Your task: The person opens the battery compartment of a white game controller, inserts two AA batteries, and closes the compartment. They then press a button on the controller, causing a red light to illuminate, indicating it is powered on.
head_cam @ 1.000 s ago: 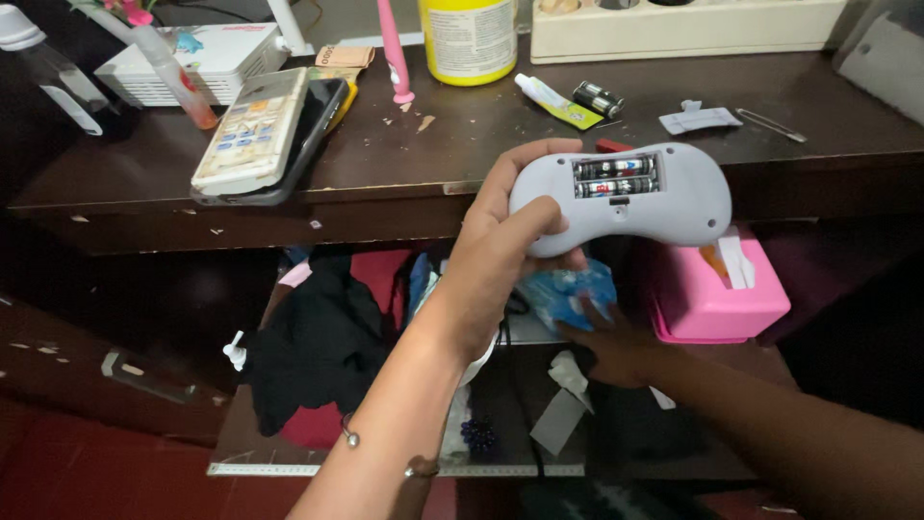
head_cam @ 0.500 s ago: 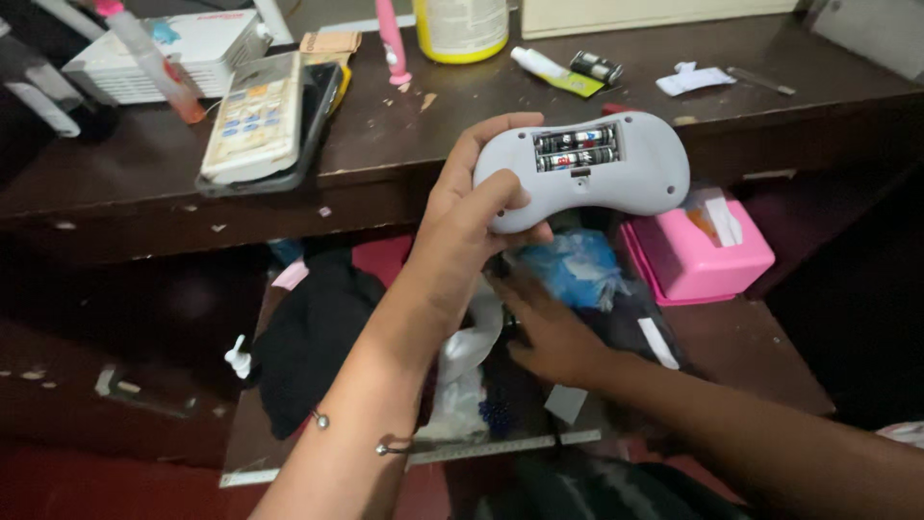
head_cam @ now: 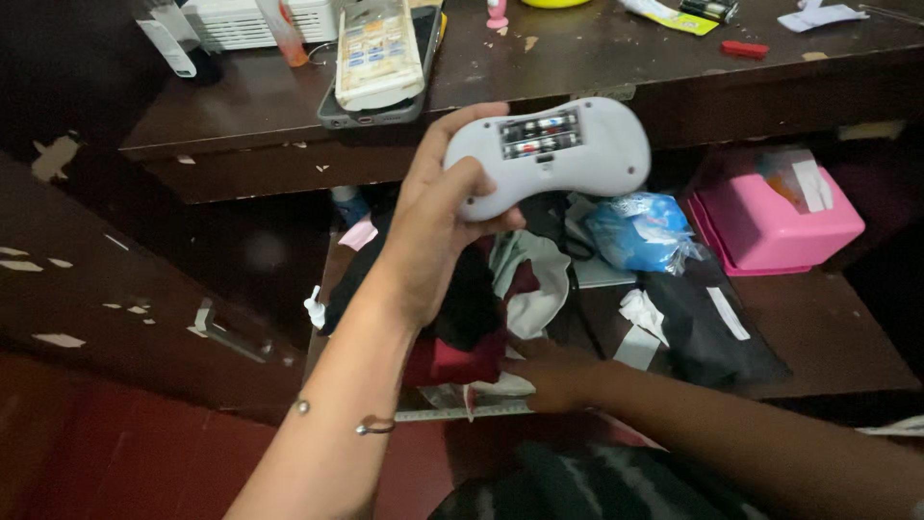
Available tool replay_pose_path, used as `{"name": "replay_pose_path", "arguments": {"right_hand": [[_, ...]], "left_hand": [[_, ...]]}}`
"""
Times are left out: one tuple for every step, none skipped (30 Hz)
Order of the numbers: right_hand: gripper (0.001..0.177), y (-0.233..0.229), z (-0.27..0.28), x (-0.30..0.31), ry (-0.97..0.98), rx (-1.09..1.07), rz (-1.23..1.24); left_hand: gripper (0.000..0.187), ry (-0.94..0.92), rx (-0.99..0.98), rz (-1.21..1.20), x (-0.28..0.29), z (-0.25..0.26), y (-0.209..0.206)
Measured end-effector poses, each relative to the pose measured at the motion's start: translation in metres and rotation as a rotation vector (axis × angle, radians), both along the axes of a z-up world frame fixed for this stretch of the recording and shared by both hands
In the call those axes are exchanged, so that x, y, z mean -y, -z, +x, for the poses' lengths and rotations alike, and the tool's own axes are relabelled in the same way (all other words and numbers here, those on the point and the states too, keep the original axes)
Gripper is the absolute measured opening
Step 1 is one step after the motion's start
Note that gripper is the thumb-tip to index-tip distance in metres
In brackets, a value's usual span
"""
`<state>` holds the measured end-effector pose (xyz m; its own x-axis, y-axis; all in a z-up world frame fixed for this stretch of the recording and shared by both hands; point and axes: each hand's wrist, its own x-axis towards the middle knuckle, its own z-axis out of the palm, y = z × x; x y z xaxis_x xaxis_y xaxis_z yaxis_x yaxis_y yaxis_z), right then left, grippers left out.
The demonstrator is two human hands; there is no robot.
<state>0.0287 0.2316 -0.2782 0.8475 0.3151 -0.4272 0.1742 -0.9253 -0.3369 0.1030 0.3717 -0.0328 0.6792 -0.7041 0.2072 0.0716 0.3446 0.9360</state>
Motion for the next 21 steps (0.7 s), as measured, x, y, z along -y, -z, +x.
{"name": "replay_pose_path", "arguments": {"right_hand": [[0.078,-0.001,0.001,-0.004,0.022,-0.027,-0.038],[0.080,-0.002,0.001,-0.008,0.044,-0.053,-0.077],[0.082,-0.001,0.000,-0.014,0.065,-0.082,-0.115],[0.081,-0.001,-0.001,-0.017,0.060,-0.051,-0.112],[0.081,0.000,-0.003,-0.018,0.058,-0.020,-0.109],[0.080,0.001,-0.004,-0.020,0.055,0.011,-0.107],[0.080,0.000,-0.005,-0.020,0.060,0.013,-0.106],[0.080,-0.002,-0.006,-0.021,0.064,0.016,-0.105],[0.080,-0.006,-0.007,-0.023,0.067,0.020,-0.103],[0.074,-0.011,-0.006,-0.024,0.072,0.024,-0.128],[0.068,-0.017,-0.004,-0.025,0.074,0.026,-0.152],[0.063,-0.024,-0.001,-0.028,0.076,0.028,-0.176],[0.054,-0.030,0.004,-0.032,0.193,0.115,-0.184],[0.048,-0.036,0.008,-0.036,0.311,0.199,-0.193],[0.045,-0.043,0.013,-0.042,0.431,0.283,-0.199],[0.051,-0.050,0.018,-0.046,0.419,0.404,-0.193],[0.059,-0.057,0.022,-0.048,0.399,0.526,-0.183],[0.068,-0.063,0.025,-0.052,0.374,0.647,-0.172],[0.068,-0.068,0.027,-0.057,0.410,0.744,-0.064],[0.068,-0.073,0.029,-0.060,0.445,0.839,0.046],[0.068,-0.078,0.032,-0.065,0.480,0.931,0.162]], "left_hand": [[0.049,-0.013,-0.002,0.008,-0.005,0.001,0.001],[0.049,-0.027,-0.005,0.015,-0.011,0.002,0.001],[0.049,-0.042,-0.009,0.024,-0.017,0.003,0.002],[0.049,-0.044,-0.010,0.015,-0.023,0.005,0.003],[0.049,-0.044,-0.011,0.006,-0.028,0.006,0.004],[0.049,-0.043,-0.011,-0.004,-0.032,0.007,0.005],[0.049,-0.045,-0.007,-0.002,-0.036,0.008,0.005],[0.049,-0.047,-0.003,0.000,-0.040,0.008,0.005],[0.049,-0.052,0.002,0.003,-0.045,0.009,0.004],[0.050,-0.062,0.009,0.006,-0.048,0.010,0.003],[0.050,-0.075,0.014,0.009,-0.052,0.011,0.002],[0.050,-0.088,0.019,0.013,-0.056,0.012,0.002],[0.050,-0.113,0.015,0.015,-0.061,0.012,0.002],[0.051,-0.138,0.010,0.018,-0.067,0.012,0.002],[0.051,-0.164,0.009,0.024,-0.074,0.013,0.002],[0.051,-0.176,0.012,0.017,-0.080,0.014,0.001],[0.052,-0.191,0.015,0.010,-0.086,0.015,0.001],[0.052,-0.207,0.017,0.003,-0.093,0.015,0.000],[0.053,-0.229,0.009,0.008,-0.101,0.016,0.000],[0.053,-0.251,0.000,0.012,-0.109,0.015,0.000],[0.053,-0.274,-0.006,0.018,-0.117,0.015,-0.001]]}}
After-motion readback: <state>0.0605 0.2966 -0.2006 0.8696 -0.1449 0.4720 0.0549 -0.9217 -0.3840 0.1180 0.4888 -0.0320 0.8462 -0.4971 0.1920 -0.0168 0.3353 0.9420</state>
